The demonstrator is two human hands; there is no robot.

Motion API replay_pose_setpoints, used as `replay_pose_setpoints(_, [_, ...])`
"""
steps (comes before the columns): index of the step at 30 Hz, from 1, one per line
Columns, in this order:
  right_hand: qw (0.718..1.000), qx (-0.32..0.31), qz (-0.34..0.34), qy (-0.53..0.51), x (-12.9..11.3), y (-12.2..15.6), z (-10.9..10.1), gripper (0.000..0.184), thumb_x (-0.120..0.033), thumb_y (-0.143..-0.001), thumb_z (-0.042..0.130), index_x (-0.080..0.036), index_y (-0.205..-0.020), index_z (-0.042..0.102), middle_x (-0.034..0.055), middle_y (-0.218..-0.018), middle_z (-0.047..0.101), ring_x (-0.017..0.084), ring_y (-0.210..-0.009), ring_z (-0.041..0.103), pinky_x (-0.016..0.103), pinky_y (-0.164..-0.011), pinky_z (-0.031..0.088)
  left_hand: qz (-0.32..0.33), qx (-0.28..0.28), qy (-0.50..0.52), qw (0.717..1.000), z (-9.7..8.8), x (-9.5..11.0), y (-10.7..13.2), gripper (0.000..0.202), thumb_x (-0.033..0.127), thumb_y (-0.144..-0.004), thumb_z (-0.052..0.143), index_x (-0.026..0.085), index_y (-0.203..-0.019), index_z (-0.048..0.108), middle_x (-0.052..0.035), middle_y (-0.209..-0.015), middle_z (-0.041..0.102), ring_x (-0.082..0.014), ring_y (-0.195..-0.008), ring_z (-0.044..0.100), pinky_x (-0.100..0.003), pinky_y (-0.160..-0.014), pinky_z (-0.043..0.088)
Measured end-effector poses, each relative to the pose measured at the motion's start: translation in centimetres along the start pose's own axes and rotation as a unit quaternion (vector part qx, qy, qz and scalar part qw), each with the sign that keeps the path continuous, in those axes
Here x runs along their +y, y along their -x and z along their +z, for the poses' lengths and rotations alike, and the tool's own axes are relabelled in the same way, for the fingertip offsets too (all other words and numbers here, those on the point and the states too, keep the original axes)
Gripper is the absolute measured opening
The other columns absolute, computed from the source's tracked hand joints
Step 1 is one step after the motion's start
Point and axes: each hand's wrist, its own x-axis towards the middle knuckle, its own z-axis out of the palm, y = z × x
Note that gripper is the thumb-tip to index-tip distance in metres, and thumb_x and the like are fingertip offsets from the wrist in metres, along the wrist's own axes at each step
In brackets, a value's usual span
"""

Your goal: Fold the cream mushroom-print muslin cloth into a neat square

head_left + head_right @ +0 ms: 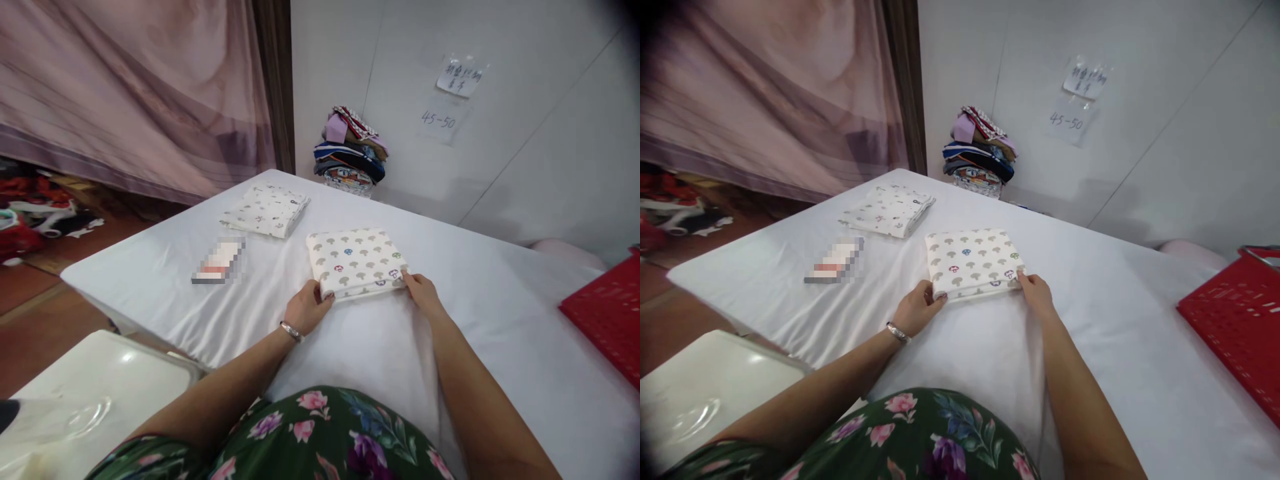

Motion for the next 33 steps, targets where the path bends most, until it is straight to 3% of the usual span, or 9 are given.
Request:
replay_pose_setpoints(10, [0.999, 0.034, 0.02, -0.026, -0.1, -0.7, -0.6, 0.033, -0.048, -0.061, 0.058, -0.015, -0.062, 0.059, -0.002, -0.043, 0.048, 0.013, -0.044, 0.043, 0.026, -0.045, 0.033, 0.041, -0.017, -0.018, 0.999, 0.3, -0.8, -0.1, 0.025, 0.044, -0.08, 0.047, 0.021, -0.073, 0.049, 0.0015, -0.066, 0.056, -0.0126, -0.059, 0.05, -0.023, -0.053, 0.031])
replay_pose_setpoints(14, [0.994, 0.105, 0.002, 0.009, -0.7, 1.1, -1.0, 0.031, -0.045, -0.066, 0.055, -0.015, -0.073, 0.061, 0.0038, -0.064, 0.059, 0.016, -0.059, 0.05, 0.028, -0.057, 0.039, 0.075, -0.041, 0.009, 0.996, 0.0, -1.5, 0.7, 0.015, 0.034, -0.074, 0.055, 0.021, -0.082, 0.054, 0.0011, -0.074, 0.059, -0.0131, -0.066, 0.053, -0.023, -0.06, 0.037])
replay_pose_setpoints(17, [0.984, 0.146, -0.097, 0.013, -2.3, 3.8, -0.4, 0.027, -0.04, -0.074, 0.049, -0.017, -0.083, 0.06, 0.0045, -0.078, 0.061, 0.017, -0.07, 0.052, 0.028, -0.067, 0.041, 0.081, -0.039, 0.01, 0.996, -0.3, -1.9, 1.1, 0.015, 0.027, -0.074, 0.053, 0.022, -0.088, 0.057, -0.0006, -0.083, 0.06, -0.0138, -0.071, 0.055, -0.025, -0.064, 0.04])
replay_pose_setpoints(19, [0.977, 0.08, -0.195, 0.003, -3.7, 6.1, 0.9, 0.021, -0.036, -0.077, 0.048, -0.019, -0.081, 0.06, 0.003, -0.077, 0.06, 0.016, -0.07, 0.053, 0.027, -0.067, 0.042, 0.078, -0.027, -0.003, 0.997, -0.5, -2.0, 1.1, 0.015, 0.026, -0.076, 0.051, 0.022, -0.089, 0.058, -0.0016, -0.087, 0.06, -0.0143, -0.075, 0.056, -0.025, -0.066, 0.04])
replay_pose_setpoints(22, [0.943, -0.079, -0.322, 0.016, -5.7, 9.2, 3.4, 0.017, -0.03, -0.081, 0.047, -0.021, -0.081, 0.061, 0.0018, -0.079, 0.06, 0.015, -0.072, 0.055, 0.026, -0.067, 0.044, 0.092, -0.019, -0.032, 0.995, -0.5, -1.8, 1.2, 0.015, 0.025, -0.078, 0.049, 0.023, -0.09, 0.06, -0.0018, -0.093, 0.059, -0.015, -0.082, 0.056, -0.025, -0.069, 0.041])
replay_pose_setpoints(24, [0.916, -0.121, -0.38, 0.049, -6.6, 10.4, 4.9, 0.019, -0.025, -0.083, 0.045, -0.023, -0.091, 0.062, 0.0031, -0.09, 0.059, 0.016, -0.081, 0.056, 0.027, -0.071, 0.046, 0.113, -0.014, -0.042, 0.993, -0.4, -1.7, 1.2, 0.018, 0.029, -0.077, 0.054, 0.024, -0.093, 0.058, -0.002, -0.097, 0.058, -0.0162, -0.087, 0.055, -0.026, -0.072, 0.041])
replay_pose_setpoints(27, [0.892, -0.09, -0.426, 0.12, -7.3, 11.0, 6.1, 0.029, -0.02, -0.083, 0.044, -0.024, -0.109, 0.057, 0.0063, -0.106, 0.055, 0.02, -0.097, 0.052, 0.031, -0.082, 0.045, 0.142, -0.004, -0.053, 0.988, 0.1, -1.7, 1.1, 0.028, 0.034, -0.072, 0.061, 0.022, -0.097, 0.055, -0.0037, -0.098, 0.057, -0.0192, -0.092, 0.054, -0.03, -0.078, 0.041])
replay_pose_setpoints(33, [0.855, -0.079, -0.474, 0.194, -6.6, 10.2, 6.7, 0.034, -0.016, -0.082, 0.045, -0.023, -0.114, 0.054, 0.0084, -0.109, 0.054, 0.024, -0.1, 0.05, 0.039, -0.083, 0.047, 0.159, 0.01, -0.093, 0.983, 1.0, -1.9, 0.7, 0.013, 0.02, -0.076, 0.051, 0.02, -0.088, 0.054, -0.0055, -0.092, 0.058, -0.0194, -0.09, 0.054, -0.03, -0.078, 0.041])
